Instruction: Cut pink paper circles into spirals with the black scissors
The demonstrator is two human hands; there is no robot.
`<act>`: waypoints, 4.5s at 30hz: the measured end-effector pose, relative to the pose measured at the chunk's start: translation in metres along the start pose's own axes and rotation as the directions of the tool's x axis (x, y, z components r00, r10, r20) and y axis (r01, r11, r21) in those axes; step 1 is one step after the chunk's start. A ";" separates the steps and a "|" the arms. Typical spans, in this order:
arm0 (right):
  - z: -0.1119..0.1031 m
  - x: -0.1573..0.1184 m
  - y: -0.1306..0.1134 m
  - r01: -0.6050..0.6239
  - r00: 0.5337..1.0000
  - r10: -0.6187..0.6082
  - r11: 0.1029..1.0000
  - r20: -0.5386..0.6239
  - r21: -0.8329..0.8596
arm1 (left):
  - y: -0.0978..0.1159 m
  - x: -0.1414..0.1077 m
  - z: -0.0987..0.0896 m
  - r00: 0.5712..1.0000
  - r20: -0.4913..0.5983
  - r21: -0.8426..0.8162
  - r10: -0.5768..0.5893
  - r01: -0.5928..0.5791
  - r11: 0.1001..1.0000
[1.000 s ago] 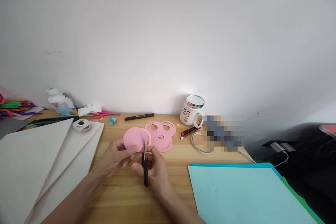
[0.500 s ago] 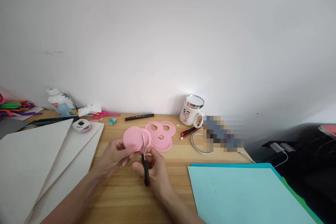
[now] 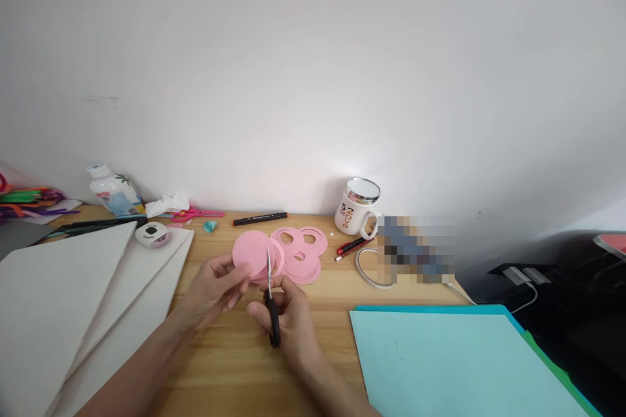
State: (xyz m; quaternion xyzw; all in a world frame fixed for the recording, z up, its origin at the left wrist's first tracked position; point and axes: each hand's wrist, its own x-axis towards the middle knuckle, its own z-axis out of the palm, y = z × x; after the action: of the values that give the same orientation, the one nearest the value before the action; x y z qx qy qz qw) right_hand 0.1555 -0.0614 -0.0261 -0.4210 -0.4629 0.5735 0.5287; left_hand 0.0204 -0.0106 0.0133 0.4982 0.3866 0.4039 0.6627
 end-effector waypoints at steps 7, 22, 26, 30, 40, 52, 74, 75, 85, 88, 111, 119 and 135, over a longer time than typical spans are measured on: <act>0.001 0.000 0.002 0.001 1.000 -0.001 1.000 0.015 0.001 | -0.001 0.000 0.000 1.000 0.013 0.008 -0.028 0.028 1.000; 0.001 0.001 -0.007 0.069 0.997 -0.069 0.997 0.027 0.028 | -0.004 0.000 -0.003 0.999 0.034 0.086 -0.037 0.034 0.996; 0.001 0.001 -0.007 0.067 0.998 -0.067 0.997 0.021 0.024 | -0.002 0.000 -0.002 0.999 0.010 0.096 -0.030 0.029 0.995; 0.001 0.001 -0.006 0.073 0.997 -0.073 0.997 0.012 0.021 | -0.001 0.000 -0.001 1.000 0.008 0.100 -0.023 0.023 0.995; 0.000 0.001 -0.003 0.061 0.998 -0.061 0.998 -0.020 -0.023 | -0.001 -0.001 0.000 0.999 -0.014 0.084 -0.030 0.031 0.996; -0.001 0.000 -0.003 0.038 0.999 -0.038 0.999 -0.015 -0.030 | 0.001 -0.001 -0.001 1.000 -0.014 0.071 -0.018 0.019 0.997; 0.002 -0.001 -0.001 0.028 0.999 -0.029 0.999 0.026 0.032 | -0.004 0.001 0.000 0.999 -0.040 0.045 -0.020 0.022 0.999; 0.002 0.000 -0.002 0.040 0.999 -0.042 0.998 0.031 0.040 | -0.004 0.001 0.000 0.999 -0.037 0.058 -0.021 0.023 0.998; -0.002 0.002 -0.004 0.053 0.998 -0.054 0.998 0.034 0.027 | -0.006 0.001 -0.003 1.000 0.004 0.123 -0.024 0.023 0.992; -0.002 0.002 -0.004 0.066 0.997 -0.067 0.997 0.046 0.036 | -0.005 0.001 -0.003 1.000 -0.004 0.122 -0.029 0.029 0.992; -0.004 0.002 0.001 0.035 0.999 -0.035 0.999 0.039 0.011 | -0.006 0.002 -0.004 1.000 -0.016 0.078 -0.023 0.024 0.997; -0.005 0.002 0.002 0.018 0.999 -0.018 1.000 0.035 -0.004 | -0.001 0.001 -0.001 0.999 0.004 0.001 -0.039 0.039 0.999; -0.002 0.002 -0.006 0.057 0.997 -0.058 0.998 0.051 0.022 | -0.006 0.001 -0.004 0.999 0.014 0.129 -0.046 0.044 0.991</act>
State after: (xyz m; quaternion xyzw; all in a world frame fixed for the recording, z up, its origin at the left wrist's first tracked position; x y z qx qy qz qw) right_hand 0.1582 -0.0591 -0.0210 -0.3874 -0.4823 0.5734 0.5371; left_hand 0.0179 -0.0098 0.0064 0.5345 0.4172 0.3588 0.6415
